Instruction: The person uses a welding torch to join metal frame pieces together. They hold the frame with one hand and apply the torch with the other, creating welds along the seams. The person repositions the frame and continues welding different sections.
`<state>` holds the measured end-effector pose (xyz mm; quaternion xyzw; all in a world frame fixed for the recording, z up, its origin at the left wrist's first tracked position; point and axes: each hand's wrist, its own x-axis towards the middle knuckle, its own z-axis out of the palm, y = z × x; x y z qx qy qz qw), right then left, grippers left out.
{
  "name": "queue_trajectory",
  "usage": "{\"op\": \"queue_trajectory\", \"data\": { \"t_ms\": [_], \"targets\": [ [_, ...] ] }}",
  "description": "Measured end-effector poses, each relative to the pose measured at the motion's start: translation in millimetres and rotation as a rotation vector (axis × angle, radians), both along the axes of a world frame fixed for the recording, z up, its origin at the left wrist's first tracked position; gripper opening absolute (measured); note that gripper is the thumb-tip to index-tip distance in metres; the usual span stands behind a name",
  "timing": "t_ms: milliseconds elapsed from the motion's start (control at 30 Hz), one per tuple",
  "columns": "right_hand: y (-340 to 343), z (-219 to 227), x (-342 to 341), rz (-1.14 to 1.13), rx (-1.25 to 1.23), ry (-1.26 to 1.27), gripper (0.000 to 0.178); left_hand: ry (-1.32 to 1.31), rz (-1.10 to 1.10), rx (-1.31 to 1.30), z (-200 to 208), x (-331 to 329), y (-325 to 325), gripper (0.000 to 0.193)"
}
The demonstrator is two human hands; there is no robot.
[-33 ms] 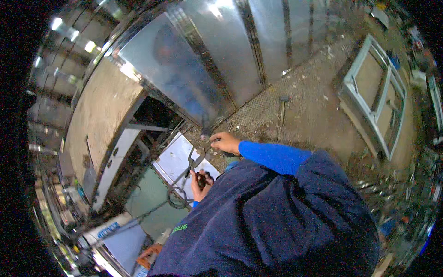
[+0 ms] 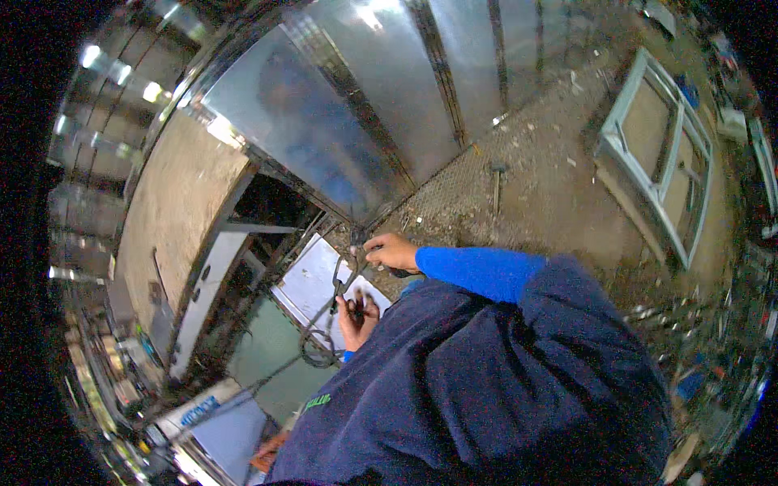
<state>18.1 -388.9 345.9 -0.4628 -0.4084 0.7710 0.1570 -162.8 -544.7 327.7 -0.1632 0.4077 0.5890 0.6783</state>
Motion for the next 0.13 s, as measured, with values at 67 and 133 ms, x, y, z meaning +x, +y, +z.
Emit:
{"op": "queue_trajectory", "data": {
  "t_ms": [67, 133],
  "targets": [
    [-7, -10, -27, 0.098, 0.116, -0.013, 0.053, 0.017, 0.051, 0.058, 10, 1, 21, 0.03],
    [-21, -8, -54, 0.186, 0.012, 0.063, 0.067, 0.093, 0.041, -0.002, -49, -23, 22, 0.037]
  ]
}}
